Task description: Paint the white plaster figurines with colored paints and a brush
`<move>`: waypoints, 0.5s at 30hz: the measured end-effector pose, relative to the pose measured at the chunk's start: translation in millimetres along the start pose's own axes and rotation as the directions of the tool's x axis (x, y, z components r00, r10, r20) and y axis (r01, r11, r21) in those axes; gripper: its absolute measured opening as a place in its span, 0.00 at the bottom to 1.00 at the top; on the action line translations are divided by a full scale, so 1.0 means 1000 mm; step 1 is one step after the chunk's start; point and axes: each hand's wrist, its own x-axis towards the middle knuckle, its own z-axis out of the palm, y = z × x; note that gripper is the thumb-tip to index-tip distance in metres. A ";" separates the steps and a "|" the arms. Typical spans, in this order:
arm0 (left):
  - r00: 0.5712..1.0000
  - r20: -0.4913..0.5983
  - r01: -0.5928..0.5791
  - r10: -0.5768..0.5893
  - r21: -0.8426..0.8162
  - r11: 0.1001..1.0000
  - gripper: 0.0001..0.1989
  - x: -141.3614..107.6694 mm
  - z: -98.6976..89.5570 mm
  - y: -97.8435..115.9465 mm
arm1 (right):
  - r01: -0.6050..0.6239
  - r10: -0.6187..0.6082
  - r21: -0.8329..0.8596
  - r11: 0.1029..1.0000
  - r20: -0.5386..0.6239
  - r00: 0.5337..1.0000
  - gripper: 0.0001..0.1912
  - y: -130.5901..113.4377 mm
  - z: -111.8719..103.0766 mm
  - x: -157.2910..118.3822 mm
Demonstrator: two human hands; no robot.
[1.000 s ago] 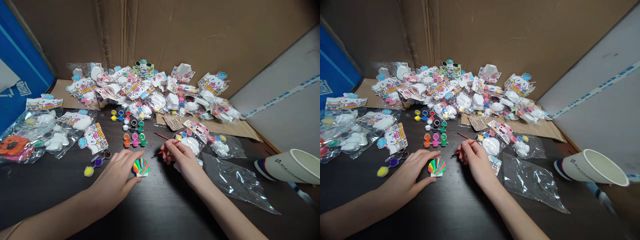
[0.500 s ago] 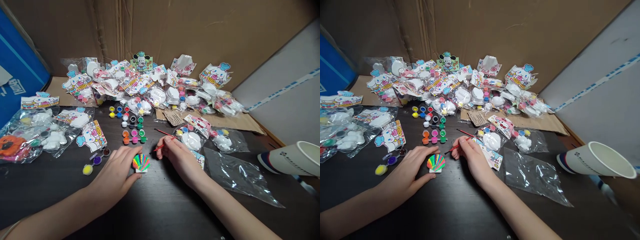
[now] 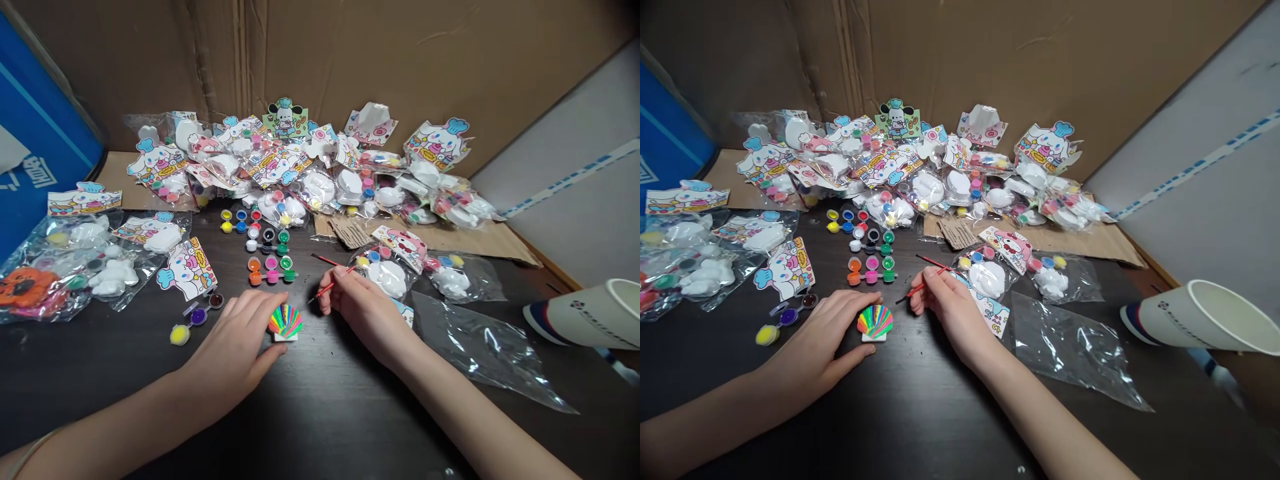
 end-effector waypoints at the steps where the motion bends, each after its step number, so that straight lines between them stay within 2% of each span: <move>1: 1.000 0.007 -0.001 0.001 0.000 1.000 0.21 0.000 0.000 0.000 | 0.000 0.000 -0.002 1.000 0.002 1.000 0.24 0.000 0.000 0.000; 9: 1.000 -0.021 -0.019 0.019 -0.009 1.000 0.20 0.000 0.000 0.000 | -0.003 0.003 0.000 1.000 0.003 1.000 0.24 -0.002 0.000 -0.001; 15: 1.000 0.009 -0.011 0.011 0.002 1.000 0.21 0.000 -0.001 0.001 | -0.012 0.012 0.007 1.000 -0.008 1.000 0.24 -0.002 0.000 0.000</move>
